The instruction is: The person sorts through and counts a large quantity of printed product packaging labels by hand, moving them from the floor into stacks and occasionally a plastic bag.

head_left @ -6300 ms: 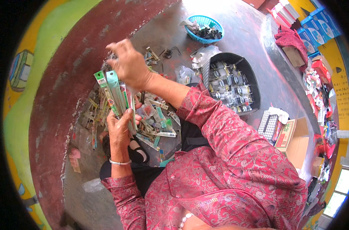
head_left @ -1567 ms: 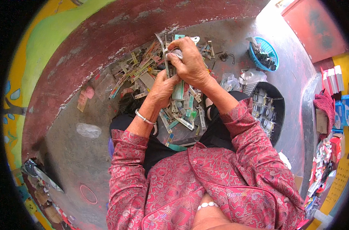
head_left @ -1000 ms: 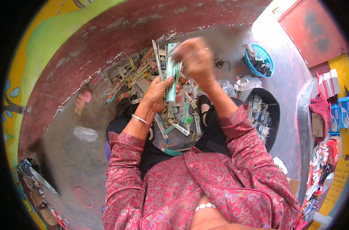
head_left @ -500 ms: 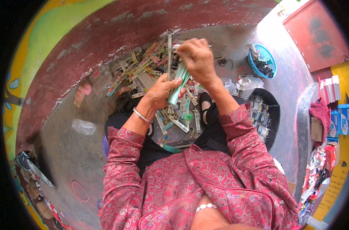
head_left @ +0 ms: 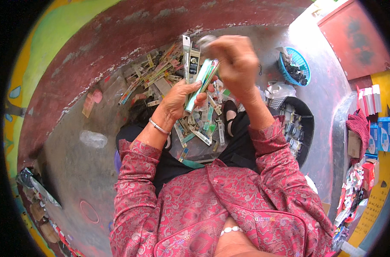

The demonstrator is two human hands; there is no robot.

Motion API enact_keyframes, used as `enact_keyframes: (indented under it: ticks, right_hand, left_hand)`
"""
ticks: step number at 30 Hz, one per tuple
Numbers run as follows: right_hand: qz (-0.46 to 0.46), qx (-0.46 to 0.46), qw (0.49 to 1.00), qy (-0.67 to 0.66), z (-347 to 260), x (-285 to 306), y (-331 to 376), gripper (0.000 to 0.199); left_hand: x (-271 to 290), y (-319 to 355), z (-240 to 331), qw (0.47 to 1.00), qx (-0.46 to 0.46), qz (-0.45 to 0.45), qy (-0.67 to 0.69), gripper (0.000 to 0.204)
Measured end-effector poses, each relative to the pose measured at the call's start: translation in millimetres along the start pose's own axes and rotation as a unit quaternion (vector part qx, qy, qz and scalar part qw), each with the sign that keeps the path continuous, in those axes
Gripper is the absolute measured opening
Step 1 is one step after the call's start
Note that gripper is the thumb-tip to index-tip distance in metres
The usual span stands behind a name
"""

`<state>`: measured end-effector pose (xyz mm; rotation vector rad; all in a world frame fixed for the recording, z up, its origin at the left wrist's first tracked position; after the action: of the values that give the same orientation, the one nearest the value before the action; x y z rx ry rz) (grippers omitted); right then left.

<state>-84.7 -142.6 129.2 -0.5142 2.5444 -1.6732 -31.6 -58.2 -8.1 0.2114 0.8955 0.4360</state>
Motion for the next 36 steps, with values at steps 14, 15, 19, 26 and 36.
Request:
enact_keyframes:
  ticks: [14, 15, 19, 26, 36]
  right_hand:
    - [0.166, -0.310, 0.932, 0.088, 125, 71, -10, 0.012]
    - [0.191, -0.349, 0.917, 0.029, 134, 72, -3, 0.011]
    - [0.187, -0.361, 0.914, -0.008, 119, 59, 12, 0.011]
    - [-0.162, -0.066, 0.983, 0.058, 39, -35, 47, 0.007]
    - [-0.100, -0.537, 0.834, -0.075, 114, -19, 64, 0.025]
  left_hand:
    - [17, -15, -10, 1.000, 0.010, 0.018, -0.014, 0.035]
    - [16, -17, -6, 1.000, 0.006, 0.025, 0.010, 0.035]
    - [17, -18, 2, 0.993, -0.047, 0.098, -0.037, 0.032]
    - [25, -11, 0, 0.981, -0.060, 0.142, -0.118, 0.019]
    - [15, -10, 13, 0.983, -0.133, 0.105, -0.064, 0.032]
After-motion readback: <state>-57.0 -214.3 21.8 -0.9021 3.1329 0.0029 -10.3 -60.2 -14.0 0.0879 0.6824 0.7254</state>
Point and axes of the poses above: each hand's wrist, its own y-axis away from the middle knuckle, its own x-axis out of the back of the hand, z = x × y, the point moved 8 cm from there along -y, towards the middle knuckle, and after that the axes turned 15 degrees about z, right-handed, at the moved point
